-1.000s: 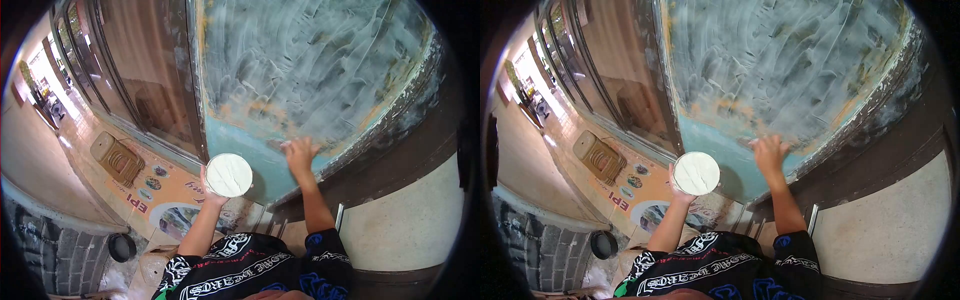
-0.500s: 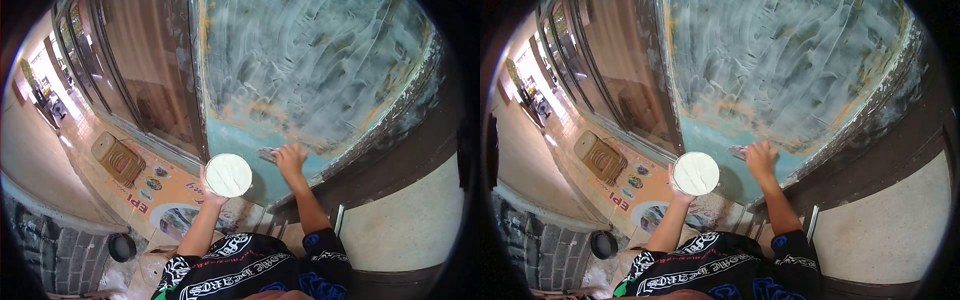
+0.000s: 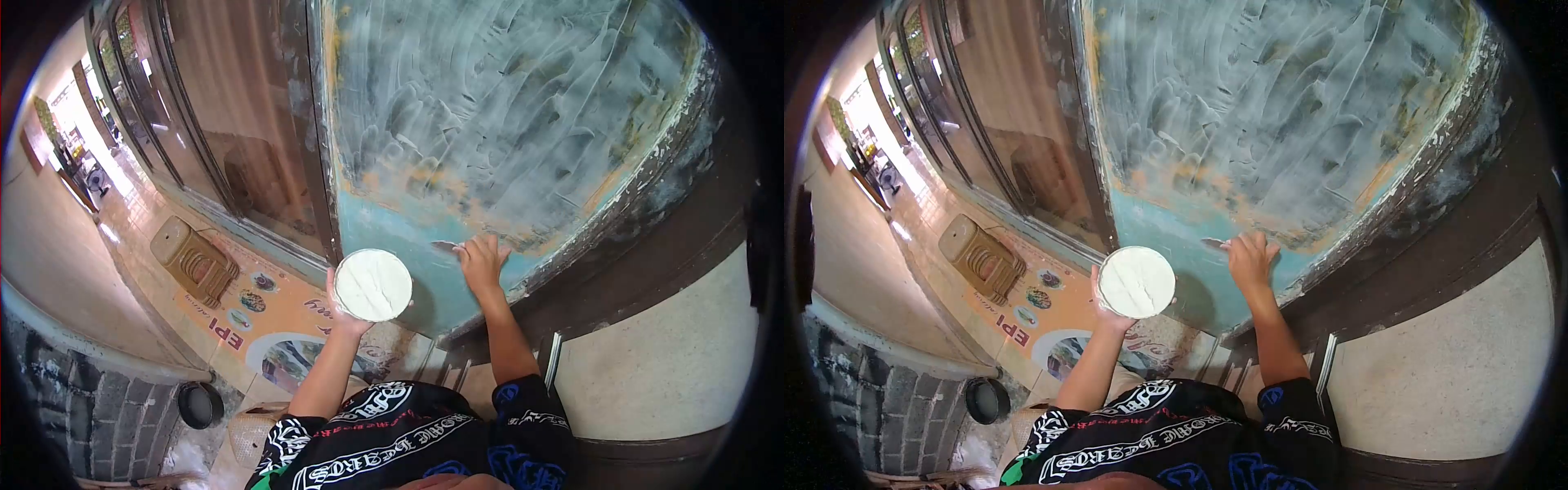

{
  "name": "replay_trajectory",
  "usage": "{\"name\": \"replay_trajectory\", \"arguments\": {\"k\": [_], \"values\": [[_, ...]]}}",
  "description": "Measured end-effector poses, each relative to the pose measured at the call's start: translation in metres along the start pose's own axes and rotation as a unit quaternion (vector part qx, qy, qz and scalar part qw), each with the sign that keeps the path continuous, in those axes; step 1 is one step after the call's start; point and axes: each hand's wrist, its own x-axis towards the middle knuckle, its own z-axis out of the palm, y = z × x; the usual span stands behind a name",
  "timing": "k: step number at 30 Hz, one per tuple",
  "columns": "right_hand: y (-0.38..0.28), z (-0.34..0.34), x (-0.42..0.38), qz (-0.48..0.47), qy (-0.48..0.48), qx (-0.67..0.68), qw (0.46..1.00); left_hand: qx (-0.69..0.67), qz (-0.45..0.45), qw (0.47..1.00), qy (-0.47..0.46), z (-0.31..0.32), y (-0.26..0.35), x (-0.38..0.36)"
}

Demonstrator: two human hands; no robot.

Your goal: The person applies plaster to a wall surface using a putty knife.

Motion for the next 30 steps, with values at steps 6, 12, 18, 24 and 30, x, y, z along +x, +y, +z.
{"name": "replay_trajectory", "arguments": {"k": [6,12,18,24,30], "values": [[0.032,-0.060,0.053,0.040,0.100,0.024,0.994,0.020,-0.017,0.998,-0.048,-0.004,-0.004,0.000],[0.024,-0.036,0.005,0.006,0.025,0.035,0.999,0.032,0.014,0.999,0.016,-0.008,-0.007,0.000],[0.043,-0.034,0.029,0.017,0.038,-0.117,0.992,0.005,-0.023,0.998,-0.065,-0.007,-0.004,-0.001],[0.016,-0.090,0.031,0.029,0.075,-0.012,0.997,-0.006,-0.001,1.000,0.003,-0.010,-0.004,-0.002],[0.031,-0.033,0.000,0.032,-0.033,-0.085,0.995,-0.010,-0.018,0.999,-0.034,-0.008,-0.003,0.002]]}}
